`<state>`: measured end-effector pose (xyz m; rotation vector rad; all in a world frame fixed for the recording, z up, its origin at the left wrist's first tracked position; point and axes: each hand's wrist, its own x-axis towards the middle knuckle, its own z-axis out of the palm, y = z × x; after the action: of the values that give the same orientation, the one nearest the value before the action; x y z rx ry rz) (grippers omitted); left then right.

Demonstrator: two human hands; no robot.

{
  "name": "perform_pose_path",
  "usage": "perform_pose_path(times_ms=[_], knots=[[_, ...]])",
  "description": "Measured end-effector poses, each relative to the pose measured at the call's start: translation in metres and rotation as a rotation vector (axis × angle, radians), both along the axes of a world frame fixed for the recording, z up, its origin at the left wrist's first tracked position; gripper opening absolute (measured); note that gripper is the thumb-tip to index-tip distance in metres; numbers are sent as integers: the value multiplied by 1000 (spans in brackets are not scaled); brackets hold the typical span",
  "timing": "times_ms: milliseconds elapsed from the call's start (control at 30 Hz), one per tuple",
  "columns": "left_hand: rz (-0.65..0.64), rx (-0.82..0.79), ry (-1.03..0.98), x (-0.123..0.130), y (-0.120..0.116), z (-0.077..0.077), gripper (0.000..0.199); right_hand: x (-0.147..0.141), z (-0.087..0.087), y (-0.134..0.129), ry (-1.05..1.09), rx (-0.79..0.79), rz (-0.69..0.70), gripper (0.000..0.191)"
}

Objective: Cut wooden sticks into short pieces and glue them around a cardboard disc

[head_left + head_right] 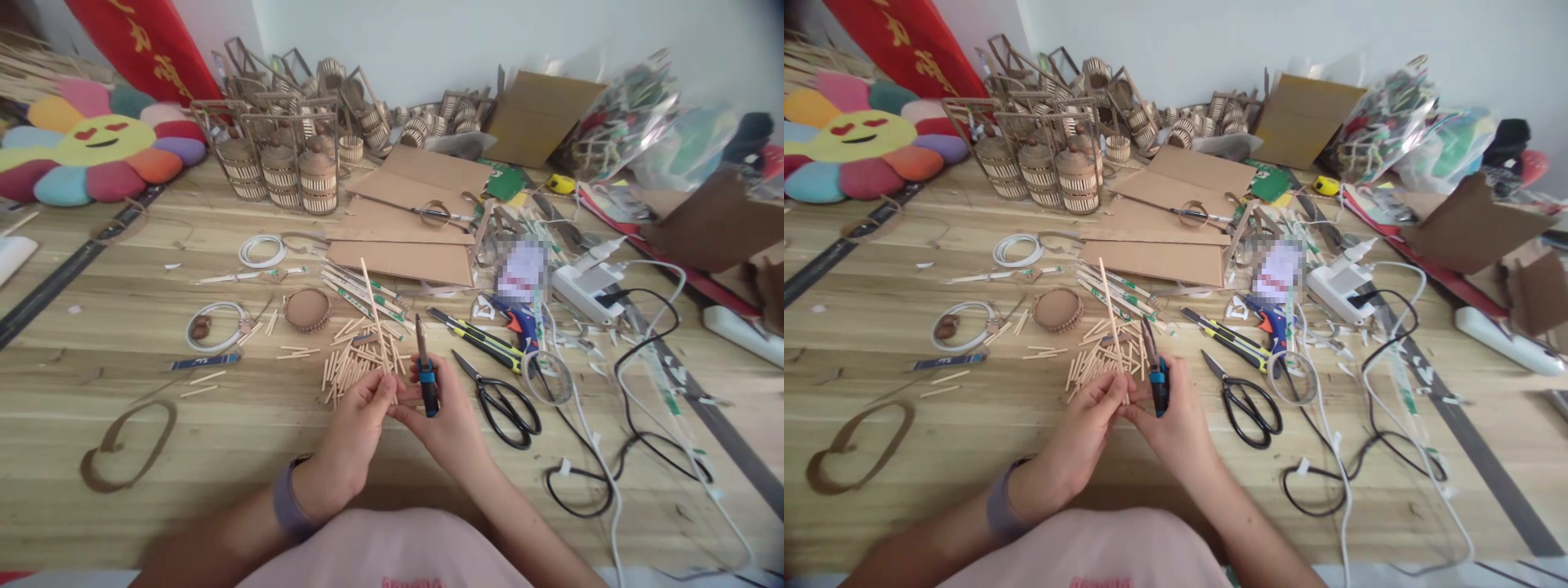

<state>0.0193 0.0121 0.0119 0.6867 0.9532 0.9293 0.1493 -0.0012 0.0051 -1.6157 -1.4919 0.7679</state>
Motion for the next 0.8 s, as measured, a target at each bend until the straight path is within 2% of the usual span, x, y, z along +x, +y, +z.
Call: perform_pose_path(times_ms=[133, 233, 333, 400, 533, 633, 800], knots=[[-41, 22, 60, -1, 0, -1, 41, 2, 3, 0, 13, -36, 12, 52], [-107, 61, 67, -5, 2, -2, 39, 11, 12, -3, 29, -76, 128, 48], [-170, 113, 142, -12, 5, -3, 36, 30, 24, -11, 138, -261, 293, 37], [-198, 128, 195, -16, 6, -4, 35, 43, 33, -17, 212, -428, 347, 38], [-271, 113, 241, -20, 5, -5, 37, 65, 44, -28, 380, -688, 267, 48], [-321, 100, 221, -20, 4, -6, 39, 73, 47, -31, 398, -818, 205, 47], [-418, 95, 185, -20, 2, -5, 42, 70, 50, -25, 466, -923, 311, 41]])
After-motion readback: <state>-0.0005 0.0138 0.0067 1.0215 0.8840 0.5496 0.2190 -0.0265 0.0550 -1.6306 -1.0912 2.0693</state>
